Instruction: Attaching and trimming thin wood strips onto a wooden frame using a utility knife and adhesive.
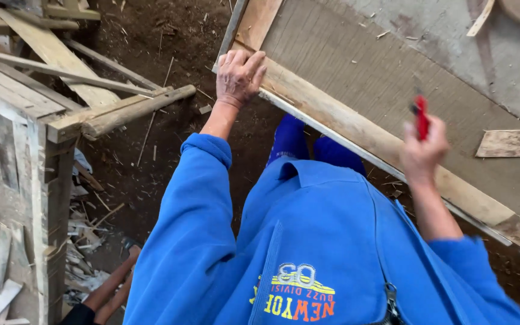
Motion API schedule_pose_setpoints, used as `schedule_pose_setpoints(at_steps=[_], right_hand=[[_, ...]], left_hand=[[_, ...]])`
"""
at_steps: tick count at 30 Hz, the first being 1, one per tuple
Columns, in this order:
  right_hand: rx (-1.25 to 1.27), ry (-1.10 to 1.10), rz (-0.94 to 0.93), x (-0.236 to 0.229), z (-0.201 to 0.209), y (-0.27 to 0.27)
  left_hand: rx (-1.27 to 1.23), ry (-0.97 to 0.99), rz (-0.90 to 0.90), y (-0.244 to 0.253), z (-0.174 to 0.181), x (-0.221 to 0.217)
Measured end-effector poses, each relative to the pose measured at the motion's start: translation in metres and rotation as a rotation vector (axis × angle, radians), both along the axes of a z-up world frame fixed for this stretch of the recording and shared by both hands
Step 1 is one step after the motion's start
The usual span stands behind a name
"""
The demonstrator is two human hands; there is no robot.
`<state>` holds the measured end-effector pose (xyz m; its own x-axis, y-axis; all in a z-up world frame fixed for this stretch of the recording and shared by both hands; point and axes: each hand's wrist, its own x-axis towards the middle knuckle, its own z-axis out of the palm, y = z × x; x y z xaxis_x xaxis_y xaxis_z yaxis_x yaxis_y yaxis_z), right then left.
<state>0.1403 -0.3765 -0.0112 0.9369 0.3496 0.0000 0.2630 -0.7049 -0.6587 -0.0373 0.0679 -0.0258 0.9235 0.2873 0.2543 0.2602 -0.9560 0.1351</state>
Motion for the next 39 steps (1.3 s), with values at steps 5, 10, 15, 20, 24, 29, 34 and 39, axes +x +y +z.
schedule_pose_setpoints(at_steps=[5, 10, 15, 20, 24, 29, 34, 39], right_hand=[[0.153, 0.244, 0.280, -0.005, 0.019, 0.193], [0.195, 0.128, 0.407, -0.013, 0.001, 0.306], [0.029, 0.112, 0.402, -0.022, -0.010, 0.352], [-0.190, 0.055, 0.415, -0.028, -0.015, 0.359], [-0.247, 0.067, 0.395, -0.031, -0.016, 0.370], [-0.339, 0.123, 0.354, -0.031, -0.018, 0.366], [-0.268, 0.090, 0.354, -0.030, -0.018, 0.366], [-0.221, 0.113, 0.341, -0.033, -0.017, 0.368]], left_hand=[[0.017, -0.015, -0.020, 0.009, -0.017, -0.003], [-0.083, -0.121, 0.001, -0.004, -0.012, 0.002], [-0.097, -0.141, 0.011, 0.003, -0.005, -0.001], [-0.119, -0.162, 0.011, 0.005, -0.004, 0.001], [-0.120, -0.168, 0.016, 0.008, -0.007, 0.001], [-0.173, -0.139, -0.053, 0.009, -0.003, -0.006], [-0.138, 0.025, -0.036, 0.029, 0.019, -0.006], [-0.021, 0.301, -0.078, 0.036, 0.003, -0.015]])
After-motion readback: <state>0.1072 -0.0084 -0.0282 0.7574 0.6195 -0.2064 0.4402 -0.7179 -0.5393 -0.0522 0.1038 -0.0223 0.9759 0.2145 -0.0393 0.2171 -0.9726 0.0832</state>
